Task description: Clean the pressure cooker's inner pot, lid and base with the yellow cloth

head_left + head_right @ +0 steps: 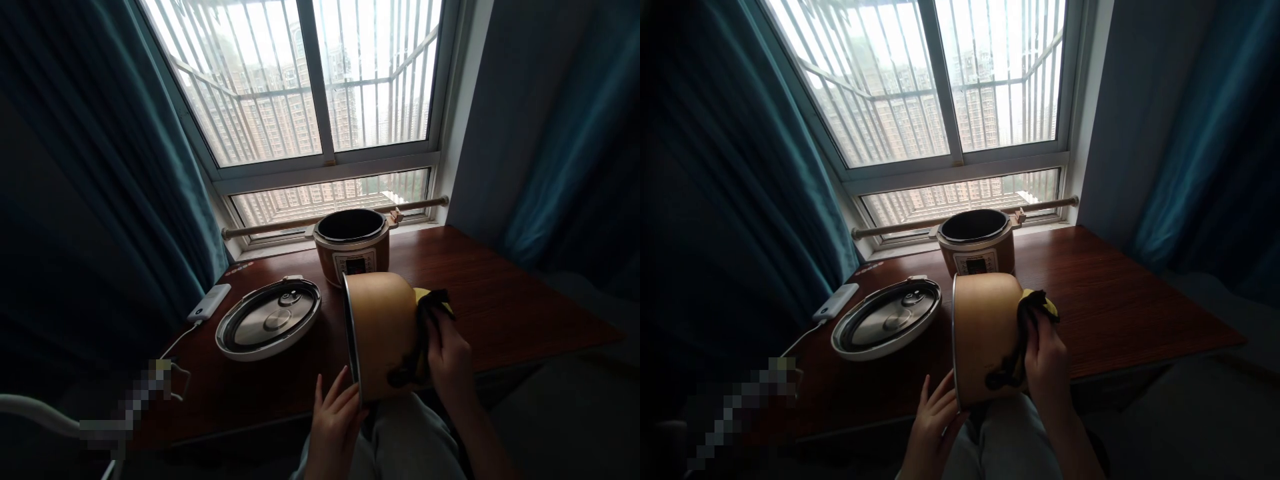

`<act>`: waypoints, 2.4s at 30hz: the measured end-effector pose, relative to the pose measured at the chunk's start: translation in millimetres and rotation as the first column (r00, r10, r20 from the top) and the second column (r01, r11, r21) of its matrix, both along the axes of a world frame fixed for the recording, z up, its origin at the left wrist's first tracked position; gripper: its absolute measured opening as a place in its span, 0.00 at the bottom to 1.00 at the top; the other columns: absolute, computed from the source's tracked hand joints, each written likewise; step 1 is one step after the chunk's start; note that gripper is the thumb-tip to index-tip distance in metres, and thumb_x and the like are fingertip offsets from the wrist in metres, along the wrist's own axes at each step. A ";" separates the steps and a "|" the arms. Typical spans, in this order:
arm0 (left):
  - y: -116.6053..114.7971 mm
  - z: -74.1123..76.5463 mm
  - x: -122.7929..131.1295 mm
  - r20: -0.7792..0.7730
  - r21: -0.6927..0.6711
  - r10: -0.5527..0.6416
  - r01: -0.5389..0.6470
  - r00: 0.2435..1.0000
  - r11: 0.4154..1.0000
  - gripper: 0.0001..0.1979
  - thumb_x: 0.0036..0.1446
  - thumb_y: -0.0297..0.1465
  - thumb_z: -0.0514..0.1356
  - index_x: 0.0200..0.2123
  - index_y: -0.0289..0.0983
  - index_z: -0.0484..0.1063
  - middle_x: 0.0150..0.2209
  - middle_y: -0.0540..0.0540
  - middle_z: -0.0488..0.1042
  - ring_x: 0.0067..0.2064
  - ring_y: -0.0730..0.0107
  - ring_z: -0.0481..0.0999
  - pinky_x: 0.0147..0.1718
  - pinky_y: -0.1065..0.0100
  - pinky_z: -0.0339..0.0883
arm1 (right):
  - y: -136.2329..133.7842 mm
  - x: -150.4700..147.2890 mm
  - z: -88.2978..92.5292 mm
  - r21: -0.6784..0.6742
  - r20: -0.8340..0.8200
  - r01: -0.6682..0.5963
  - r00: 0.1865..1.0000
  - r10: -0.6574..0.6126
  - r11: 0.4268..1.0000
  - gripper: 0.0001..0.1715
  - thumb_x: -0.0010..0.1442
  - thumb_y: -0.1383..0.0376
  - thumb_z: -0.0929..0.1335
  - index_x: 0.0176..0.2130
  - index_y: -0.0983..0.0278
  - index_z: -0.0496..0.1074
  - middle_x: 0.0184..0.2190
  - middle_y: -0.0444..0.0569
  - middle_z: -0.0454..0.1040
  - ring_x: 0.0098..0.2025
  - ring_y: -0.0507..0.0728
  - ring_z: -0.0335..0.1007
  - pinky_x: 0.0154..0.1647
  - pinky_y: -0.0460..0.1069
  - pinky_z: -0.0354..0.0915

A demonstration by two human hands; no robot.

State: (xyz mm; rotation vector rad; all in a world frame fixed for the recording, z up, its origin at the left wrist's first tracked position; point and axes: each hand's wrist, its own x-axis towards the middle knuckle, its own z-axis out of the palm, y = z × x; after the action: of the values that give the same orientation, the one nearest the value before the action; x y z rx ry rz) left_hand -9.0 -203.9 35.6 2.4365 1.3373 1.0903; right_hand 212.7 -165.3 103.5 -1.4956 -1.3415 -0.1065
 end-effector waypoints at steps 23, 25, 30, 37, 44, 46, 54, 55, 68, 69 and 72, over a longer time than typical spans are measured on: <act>2.6 -10.9 3.8 -0.104 0.211 -0.003 0.025 0.995 0.977 0.15 0.61 0.30 0.50 0.50 0.42 0.68 0.43 0.45 0.77 0.56 0.57 0.65 0.59 0.40 0.34 | 1.0 -11.6 14.3 0.028 0.141 -0.006 0.990 0.002 1.000 0.16 0.63 0.64 0.58 0.45 0.68 0.68 0.40 0.56 0.74 0.39 0.60 0.72 0.37 0.52 0.67; 4.2 -12.2 6.4 -0.157 0.202 0.038 -0.005 0.987 0.979 0.15 0.60 0.29 0.52 0.50 0.44 0.68 0.44 0.46 0.76 0.56 0.57 0.66 0.58 0.38 0.33 | 1.0 -7.7 6.5 0.032 0.123 0.000 0.992 -0.004 0.999 0.17 0.64 0.64 0.58 0.47 0.68 0.67 0.42 0.57 0.74 0.41 0.60 0.72 0.38 0.51 0.67; 4.0 -3.7 8.7 -0.124 0.138 0.071 -0.054 0.990 0.989 0.19 0.60 0.30 0.51 0.55 0.42 0.63 0.49 0.41 0.73 0.57 0.55 0.64 0.56 0.36 0.42 | -5.1 -13.5 -3.1 0.083 0.185 0.016 0.982 -0.031 0.996 0.16 0.64 0.64 0.58 0.46 0.69 0.67 0.40 0.57 0.74 0.41 0.60 0.72 0.38 0.52 0.67; 2.7 4.2 14.1 0.032 0.140 0.065 -0.069 0.997 0.988 0.16 0.60 0.28 0.50 0.49 0.42 0.68 0.45 0.44 0.75 0.55 0.59 0.67 0.58 0.41 0.43 | -21.0 -57.4 19.7 0.168 0.404 -0.292 0.891 0.204 0.942 0.12 0.61 0.69 0.59 0.36 0.64 0.70 0.32 0.51 0.75 0.37 0.58 0.71 0.43 0.54 0.67; 0.3 1.4 11.0 -0.006 0.172 0.054 -0.052 0.999 0.984 0.15 0.60 0.27 0.50 0.48 0.43 0.68 0.44 0.45 0.76 0.56 0.58 0.66 0.58 0.41 0.40 | -10.8 -29.6 13.7 0.082 0.237 -0.139 0.964 0.116 0.987 0.13 0.62 0.67 0.58 0.40 0.65 0.69 0.37 0.54 0.75 0.41 0.60 0.71 0.40 0.54 0.67; 0.7 -1.5 9.1 -0.045 0.168 0.054 -0.045 0.998 0.985 0.15 0.60 0.27 0.50 0.48 0.43 0.68 0.44 0.45 0.76 0.56 0.57 0.65 0.58 0.39 0.38 | -6.5 -13.7 5.3 0.049 0.138 -0.031 0.990 0.024 0.998 0.15 0.63 0.64 0.58 0.44 0.67 0.68 0.39 0.56 0.74 0.41 0.60 0.72 0.38 0.53 0.68; 5.6 1.1 -4.7 -0.159 0.060 0.008 0.001 0.987 0.998 0.20 0.57 0.29 0.54 0.54 0.41 0.64 0.49 0.39 0.72 0.57 0.52 0.65 0.54 0.36 0.47 | -17.5 -7.1 -26.9 0.079 0.111 0.085 0.989 -0.093 0.993 0.16 0.63 0.62 0.58 0.44 0.67 0.68 0.37 0.56 0.75 0.36 0.59 0.73 0.35 0.50 0.68; 5.4 4.2 -5.4 -0.148 0.052 -0.018 0.025 0.989 0.998 0.21 0.57 0.30 0.55 0.55 0.40 0.63 0.50 0.38 0.72 0.56 0.53 0.65 0.54 0.38 0.50 | -19.8 -11.0 -27.0 0.096 0.129 0.087 0.987 -0.099 0.992 0.16 0.63 0.62 0.58 0.44 0.67 0.68 0.36 0.55 0.75 0.36 0.59 0.73 0.35 0.51 0.68; -2.4 -8.9 2.7 0.030 0.214 0.036 -0.041 0.999 0.976 0.16 0.59 0.27 0.49 0.48 0.42 0.69 0.41 0.45 0.77 0.54 0.59 0.68 0.59 0.43 0.38 | -22.7 -47.1 13.8 0.140 0.285 -0.179 0.949 0.134 0.974 0.12 0.62 0.67 0.59 0.38 0.63 0.70 0.35 0.51 0.75 0.40 0.59 0.70 0.42 0.53 0.66; -2.4 -10.8 0.8 0.013 0.225 0.028 -0.030 1.000 0.974 0.16 0.59 0.27 0.50 0.48 0.42 0.69 0.40 0.45 0.77 0.54 0.59 0.68 0.59 0.42 0.37 | -20.4 -39.8 11.4 0.113 0.218 -0.093 0.974 0.067 0.989 0.12 0.62 0.66 0.59 0.40 0.64 0.70 0.37 0.53 0.75 0.41 0.60 0.70 0.41 0.54 0.66; -2.5 -14.8 -3.4 -0.057 0.237 0.026 -0.012 0.998 0.972 0.15 0.59 0.27 0.50 0.46 0.41 0.70 0.41 0.45 0.77 0.56 0.58 0.66 0.59 0.41 0.34 | -16.1 -22.1 1.9 0.039 0.026 0.076 0.997 -0.077 0.996 0.17 0.63 0.62 0.58 0.46 0.66 0.68 0.40 0.57 0.74 0.41 0.61 0.72 0.38 0.54 0.67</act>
State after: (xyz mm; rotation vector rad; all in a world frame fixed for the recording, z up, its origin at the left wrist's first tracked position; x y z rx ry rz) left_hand -12.4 -206.4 20.8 2.6477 1.3181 1.2576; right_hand 190.6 -181.4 105.4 -1.5184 -1.2978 -0.2010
